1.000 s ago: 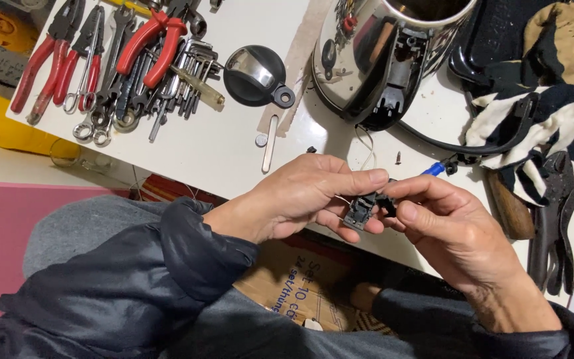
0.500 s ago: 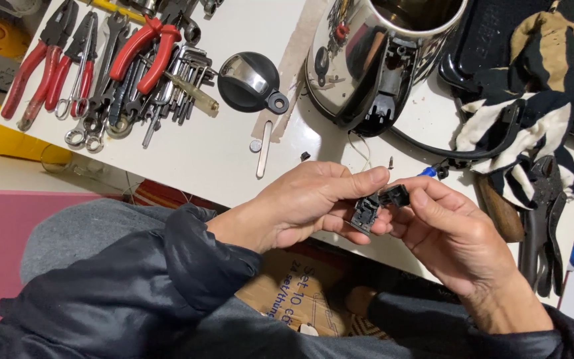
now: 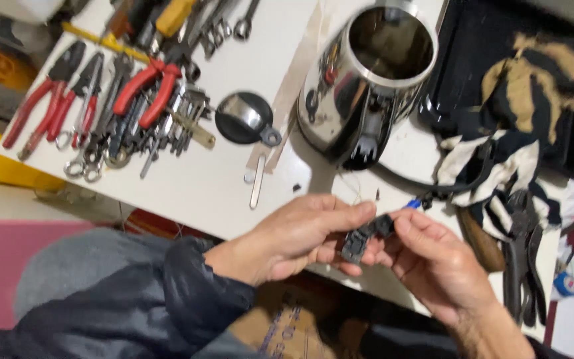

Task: The person uses pliers to strip the insulation from a wire and then assembles a small black plastic component. They connect the wire to the component and insert it into the base of a stainless steel electric kettle. The person then handles a small black plastic piece and a screwdriver.

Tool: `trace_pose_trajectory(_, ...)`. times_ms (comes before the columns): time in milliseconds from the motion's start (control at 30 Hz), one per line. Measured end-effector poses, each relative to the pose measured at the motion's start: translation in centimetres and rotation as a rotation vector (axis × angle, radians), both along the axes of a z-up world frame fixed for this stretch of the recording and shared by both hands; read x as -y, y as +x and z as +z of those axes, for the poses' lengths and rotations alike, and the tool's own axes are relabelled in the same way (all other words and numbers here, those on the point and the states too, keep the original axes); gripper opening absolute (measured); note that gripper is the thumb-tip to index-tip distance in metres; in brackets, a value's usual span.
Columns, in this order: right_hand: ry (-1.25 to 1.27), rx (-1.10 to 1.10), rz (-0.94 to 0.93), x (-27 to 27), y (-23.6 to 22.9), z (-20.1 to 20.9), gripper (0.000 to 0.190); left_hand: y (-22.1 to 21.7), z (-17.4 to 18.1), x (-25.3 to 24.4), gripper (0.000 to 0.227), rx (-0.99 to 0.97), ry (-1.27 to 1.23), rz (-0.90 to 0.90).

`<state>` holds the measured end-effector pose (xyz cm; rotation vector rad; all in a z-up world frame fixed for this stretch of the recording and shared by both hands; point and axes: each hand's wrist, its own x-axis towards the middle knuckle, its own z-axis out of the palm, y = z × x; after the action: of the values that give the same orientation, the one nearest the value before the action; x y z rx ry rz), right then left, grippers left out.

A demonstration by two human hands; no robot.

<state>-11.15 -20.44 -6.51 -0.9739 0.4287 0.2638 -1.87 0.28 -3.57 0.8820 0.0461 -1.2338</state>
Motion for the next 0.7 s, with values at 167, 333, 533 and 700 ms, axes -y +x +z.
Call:
trace_pose_trajectory(167, -0.069, -0.023, -0.013, -0.3, 0.3, 0.3, 0.018, 0.1, 0.9, -0.1, 0.037, -0.019, 0.101, -0.001)
trace_pose_trajectory(333, -0.208, -0.052, -0.032, -0.8, 0.5, 0.9, 0.027, -0.2, 1.0, 0.0, 0.035, -0.013, 0.095, 0.025)
trace_pose_trajectory(533, -0.203, -0.042, -0.035, -0.8, 0.5, 1.0, 0.026, -0.2, 0.9, -0.1, 0.040, -0.010, 0.042, 0.015)
trace_pose_trajectory(700, -0.192, -0.030, -0.067, -0.9, 0.7, 1.0, 0.026, -0.1, 1.2, 0.0, 0.040, -0.074, 0.106, 0.036)
